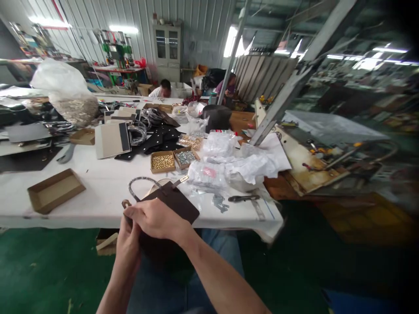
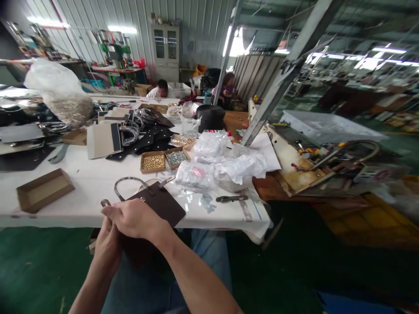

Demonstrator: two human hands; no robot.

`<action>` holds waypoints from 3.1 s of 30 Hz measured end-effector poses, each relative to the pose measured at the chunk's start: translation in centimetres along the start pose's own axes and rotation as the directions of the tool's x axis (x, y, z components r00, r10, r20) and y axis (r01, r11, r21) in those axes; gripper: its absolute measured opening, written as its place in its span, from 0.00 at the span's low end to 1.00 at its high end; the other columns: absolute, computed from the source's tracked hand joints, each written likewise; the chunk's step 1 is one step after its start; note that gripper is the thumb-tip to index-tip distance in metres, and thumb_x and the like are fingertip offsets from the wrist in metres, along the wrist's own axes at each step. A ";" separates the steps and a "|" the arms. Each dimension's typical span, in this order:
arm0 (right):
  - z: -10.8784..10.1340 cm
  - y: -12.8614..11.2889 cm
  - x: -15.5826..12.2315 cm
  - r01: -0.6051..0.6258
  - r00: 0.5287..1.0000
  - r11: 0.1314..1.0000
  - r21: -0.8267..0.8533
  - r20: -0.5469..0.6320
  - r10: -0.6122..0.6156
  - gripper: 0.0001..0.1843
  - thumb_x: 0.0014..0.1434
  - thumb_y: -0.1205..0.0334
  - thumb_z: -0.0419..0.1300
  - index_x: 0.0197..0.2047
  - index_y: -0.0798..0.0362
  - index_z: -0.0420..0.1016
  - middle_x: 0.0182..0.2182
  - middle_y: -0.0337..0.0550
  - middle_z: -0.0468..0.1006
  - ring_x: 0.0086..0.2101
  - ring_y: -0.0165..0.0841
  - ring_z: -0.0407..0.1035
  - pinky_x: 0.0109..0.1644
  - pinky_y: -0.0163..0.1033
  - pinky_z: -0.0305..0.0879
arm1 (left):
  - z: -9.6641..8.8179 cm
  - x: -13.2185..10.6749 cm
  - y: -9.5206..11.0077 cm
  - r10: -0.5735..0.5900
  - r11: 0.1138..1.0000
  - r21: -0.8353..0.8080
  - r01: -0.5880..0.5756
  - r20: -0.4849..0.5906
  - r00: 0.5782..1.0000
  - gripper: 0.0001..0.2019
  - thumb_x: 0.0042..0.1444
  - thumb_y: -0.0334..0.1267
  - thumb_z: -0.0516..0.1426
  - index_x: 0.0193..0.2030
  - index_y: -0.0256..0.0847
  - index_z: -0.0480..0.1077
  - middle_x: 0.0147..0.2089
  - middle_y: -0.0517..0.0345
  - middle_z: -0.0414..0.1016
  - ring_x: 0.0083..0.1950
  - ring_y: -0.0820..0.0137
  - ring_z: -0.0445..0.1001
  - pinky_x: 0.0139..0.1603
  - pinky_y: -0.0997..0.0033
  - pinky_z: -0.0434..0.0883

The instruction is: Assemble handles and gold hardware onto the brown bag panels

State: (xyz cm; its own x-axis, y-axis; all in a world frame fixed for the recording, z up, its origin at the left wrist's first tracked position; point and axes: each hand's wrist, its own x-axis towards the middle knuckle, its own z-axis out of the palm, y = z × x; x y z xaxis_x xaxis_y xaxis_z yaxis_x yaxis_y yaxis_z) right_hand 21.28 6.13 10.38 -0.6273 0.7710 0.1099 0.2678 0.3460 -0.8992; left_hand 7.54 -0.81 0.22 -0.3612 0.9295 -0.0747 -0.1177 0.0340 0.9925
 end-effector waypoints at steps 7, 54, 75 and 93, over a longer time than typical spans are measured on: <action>-5.7 2.4 -4.7 0.008 0.953 0.991 -0.134 -0.299 -0.049 0.25 0.77 0.41 0.67 0.68 0.45 0.82 0.57 0.47 0.88 0.52 0.42 0.82 0.58 0.45 0.75 | -0.1 1.4 -3.1 0.025 0.967 0.252 0.042 -0.258 0.966 0.47 0.66 0.64 0.69 0.85 0.49 0.61 0.71 0.40 0.80 0.71 0.42 0.80 0.74 0.36 0.75; -32.0 15.6 -21.0 -0.733 0.669 0.513 -0.446 -0.608 0.427 0.36 0.84 0.43 0.41 0.48 0.50 0.89 0.46 0.54 0.91 0.50 0.46 0.86 0.54 0.44 0.74 | -0.8 11.4 -4.0 0.053 0.856 0.511 -0.074 0.056 0.997 0.42 0.68 0.73 0.57 0.72 0.40 0.78 0.64 0.42 0.85 0.72 0.37 0.78 0.76 0.37 0.71; -33.8 18.0 -16.2 -0.671 0.583 0.604 -0.430 -0.809 0.072 0.23 0.79 0.43 0.56 0.53 0.51 0.86 0.50 0.56 0.89 0.48 0.46 0.82 0.54 0.46 0.74 | -1.8 12.8 -4.6 0.054 0.870 0.484 -0.088 0.084 0.995 0.43 0.67 0.73 0.57 0.70 0.36 0.79 0.66 0.37 0.85 0.75 0.37 0.76 0.76 0.39 0.71; -39.7 15.0 -25.7 -0.635 0.268 0.751 -0.182 -0.963 -0.006 0.30 0.57 0.32 0.75 0.43 0.53 0.92 0.35 0.53 0.90 0.35 0.44 0.79 0.40 0.44 0.71 | -1.3 12.9 -1.4 -0.187 0.918 0.349 0.189 -0.042 0.982 0.40 0.61 0.72 0.64 0.63 0.37 0.84 0.64 0.41 0.86 0.67 0.40 0.81 0.70 0.43 0.76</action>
State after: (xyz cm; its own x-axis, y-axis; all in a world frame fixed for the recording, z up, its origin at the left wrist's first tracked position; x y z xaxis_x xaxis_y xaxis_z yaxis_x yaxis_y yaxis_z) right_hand 70.45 12.72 10.82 0.5346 0.7199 0.4427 0.7322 -0.1330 -0.6679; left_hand 1.79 10.67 -2.25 -0.3710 0.8908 -0.2625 0.1463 0.3352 0.9307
